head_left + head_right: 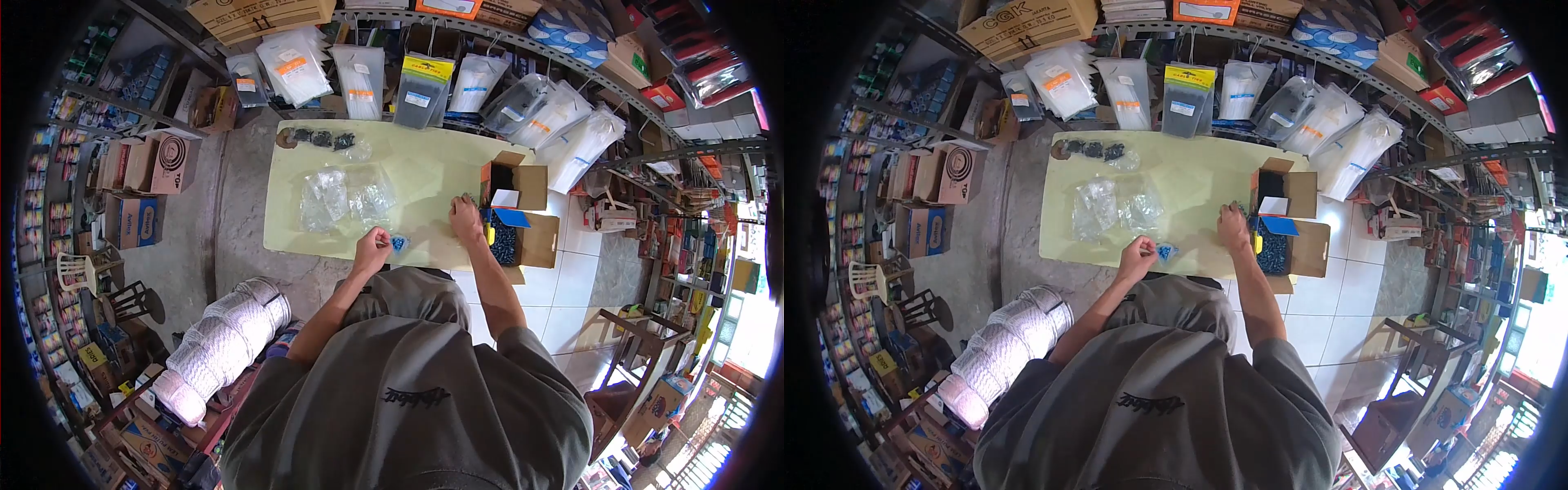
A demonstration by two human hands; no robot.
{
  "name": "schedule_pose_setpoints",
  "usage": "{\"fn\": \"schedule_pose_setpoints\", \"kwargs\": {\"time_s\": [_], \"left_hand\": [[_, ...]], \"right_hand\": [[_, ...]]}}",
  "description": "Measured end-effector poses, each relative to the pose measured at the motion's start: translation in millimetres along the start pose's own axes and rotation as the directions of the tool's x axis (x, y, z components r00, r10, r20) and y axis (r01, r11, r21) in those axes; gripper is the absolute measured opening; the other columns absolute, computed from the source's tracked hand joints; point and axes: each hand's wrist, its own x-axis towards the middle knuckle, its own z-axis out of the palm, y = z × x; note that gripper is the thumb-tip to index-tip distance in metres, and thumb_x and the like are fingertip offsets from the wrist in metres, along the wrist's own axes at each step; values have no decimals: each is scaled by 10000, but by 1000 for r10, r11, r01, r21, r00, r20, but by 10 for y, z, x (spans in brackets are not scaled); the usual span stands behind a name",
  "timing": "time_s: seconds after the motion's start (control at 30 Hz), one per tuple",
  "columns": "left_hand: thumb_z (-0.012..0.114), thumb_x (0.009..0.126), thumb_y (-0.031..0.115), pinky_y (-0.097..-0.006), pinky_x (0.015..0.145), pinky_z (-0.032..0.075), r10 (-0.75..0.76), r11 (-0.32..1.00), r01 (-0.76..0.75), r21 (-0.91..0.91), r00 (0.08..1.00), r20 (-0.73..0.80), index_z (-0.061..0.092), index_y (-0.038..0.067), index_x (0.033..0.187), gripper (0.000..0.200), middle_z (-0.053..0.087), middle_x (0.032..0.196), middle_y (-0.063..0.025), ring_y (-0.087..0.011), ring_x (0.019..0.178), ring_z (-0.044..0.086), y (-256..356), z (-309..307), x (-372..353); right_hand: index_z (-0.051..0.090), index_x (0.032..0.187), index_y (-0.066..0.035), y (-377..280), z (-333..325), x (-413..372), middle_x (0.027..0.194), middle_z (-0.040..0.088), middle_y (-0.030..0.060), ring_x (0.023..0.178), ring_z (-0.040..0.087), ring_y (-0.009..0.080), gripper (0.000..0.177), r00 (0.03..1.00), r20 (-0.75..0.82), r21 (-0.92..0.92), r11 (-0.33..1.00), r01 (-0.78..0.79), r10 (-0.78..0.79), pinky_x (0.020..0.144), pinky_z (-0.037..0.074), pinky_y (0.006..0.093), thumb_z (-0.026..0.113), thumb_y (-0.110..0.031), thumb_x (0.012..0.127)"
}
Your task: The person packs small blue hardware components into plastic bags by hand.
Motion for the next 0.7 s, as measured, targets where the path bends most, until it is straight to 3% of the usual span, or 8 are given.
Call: {"fn": "schedule_pose_setpoints", "kwargs": {"time_s": [0.1, 0.33, 0.43, 0.5, 0.7], "left_hand": [[663, 747, 26, -278, 686, 531, 5, 1000, -5, 1, 1000, -10, 589, 13, 928, 196, 621, 827, -68, -140, 768, 625, -3, 20, -8], [659, 739, 17, -279, 671, 532, -3, 1000, 3, -4, 1000, -28, 590, 14, 913, 188, 629, 806, -70, -147, 745, 636, -16, 27, -1], [674, 753, 36, -284, 693, 532, -18, 1000, 18, 19, 1000, -5, 592, 19, 943, 207, 626, 854, -66, -144, 784, 626, -3, 9, -1], [673, 752, 30, -284, 691, 532, -20, 1000, 20, 5, 1000, -6, 594, 19, 941, 205, 626, 852, -67, -143, 786, 627, 23, 16, -5], [674, 746, -4, -292, 667, 532, -3, 1000, 3, -2, 1000, -27, 584, 11, 914, 191, 636, 810, -81, -160, 741, 640, -22, 24, 7]], "right_hand": [[616, 907, -36, 76, 78, -13, 955, 597, 186, 856, 615, 388, 112, 995, -83, -4, 998, 61, -61, 753, 519, 464, 577, -98, 822], [620, 921, -23, -60, -91, -102, 949, 608, 183, 874, 630, 373, 136, 997, -53, 94, 994, 55, -51, 768, 530, 453, 597, -101, 812], [623, 896, -39, -210, -156, -204, 903, 630, 150, 820, 646, 346, 111, 997, -50, 208, 976, 65, -56, 724, 537, 433, 617, -89, 797], [629, 895, -42, -364, -206, -324, 875, 642, 126, 773, 658, 312, 116, 981, -76, 365, 911, 192, -176, 696, 546, 394, 639, -64, 782], [652, 899, -15, -897, -286, -653, 847, 644, 120, 727, 668, 244, 145, 950, 3, 553, 792, 260, -313, 662, 551, 329, 681, -29, 757]]}}
